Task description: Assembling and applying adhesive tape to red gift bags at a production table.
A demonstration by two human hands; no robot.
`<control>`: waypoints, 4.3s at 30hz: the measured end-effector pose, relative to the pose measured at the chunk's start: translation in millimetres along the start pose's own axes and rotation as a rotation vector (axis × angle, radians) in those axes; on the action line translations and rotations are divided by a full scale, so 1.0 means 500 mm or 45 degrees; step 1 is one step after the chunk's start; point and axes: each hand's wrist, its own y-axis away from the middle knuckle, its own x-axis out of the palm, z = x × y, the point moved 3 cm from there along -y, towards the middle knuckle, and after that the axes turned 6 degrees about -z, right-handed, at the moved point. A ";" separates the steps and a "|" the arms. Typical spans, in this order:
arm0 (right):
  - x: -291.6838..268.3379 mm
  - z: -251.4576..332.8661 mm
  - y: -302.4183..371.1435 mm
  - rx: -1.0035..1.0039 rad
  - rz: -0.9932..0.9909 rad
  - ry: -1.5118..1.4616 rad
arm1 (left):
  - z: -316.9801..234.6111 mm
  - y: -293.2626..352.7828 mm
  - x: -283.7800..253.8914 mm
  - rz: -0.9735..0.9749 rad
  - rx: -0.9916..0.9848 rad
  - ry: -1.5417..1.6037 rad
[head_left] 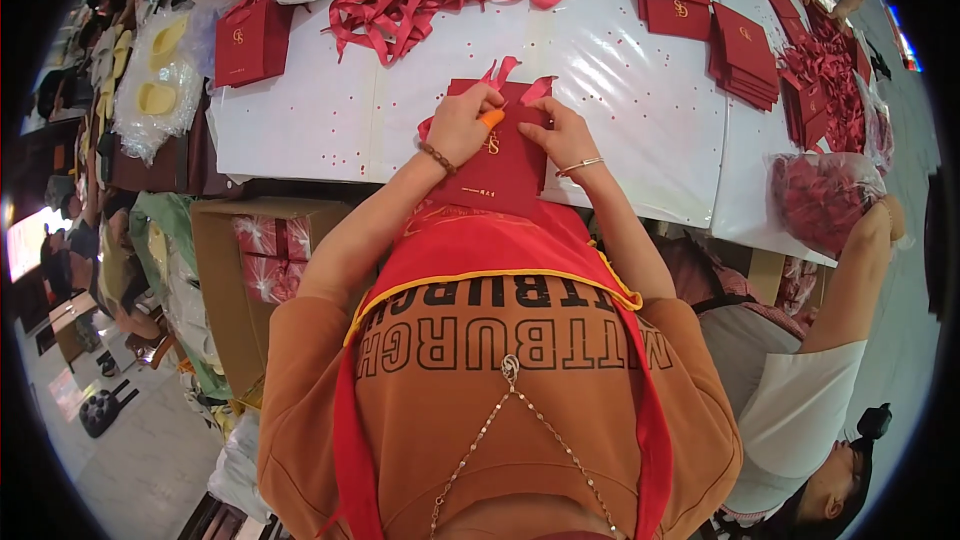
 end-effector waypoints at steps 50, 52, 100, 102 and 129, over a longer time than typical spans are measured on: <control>0.019 0.050 0.013 -0.234 -0.017 0.225 | -0.046 0.019 -0.002 -0.035 0.241 -0.389; 0.019 0.055 0.011 -0.237 0.042 0.178 | -0.061 0.025 0.003 -0.047 0.387 -0.483; 0.030 0.093 0.028 -0.471 -0.047 0.084 | -0.036 -0.043 -0.052 0.381 -0.161 -0.313; 0.029 0.100 0.028 -0.537 -0.054 0.096 | -0.038 -0.046 -0.054 0.361 -0.136 -0.337; 0.020 0.094 0.036 -0.709 -0.233 0.278 | 0.059 -0.111 -0.121 0.417 -0.266 0.339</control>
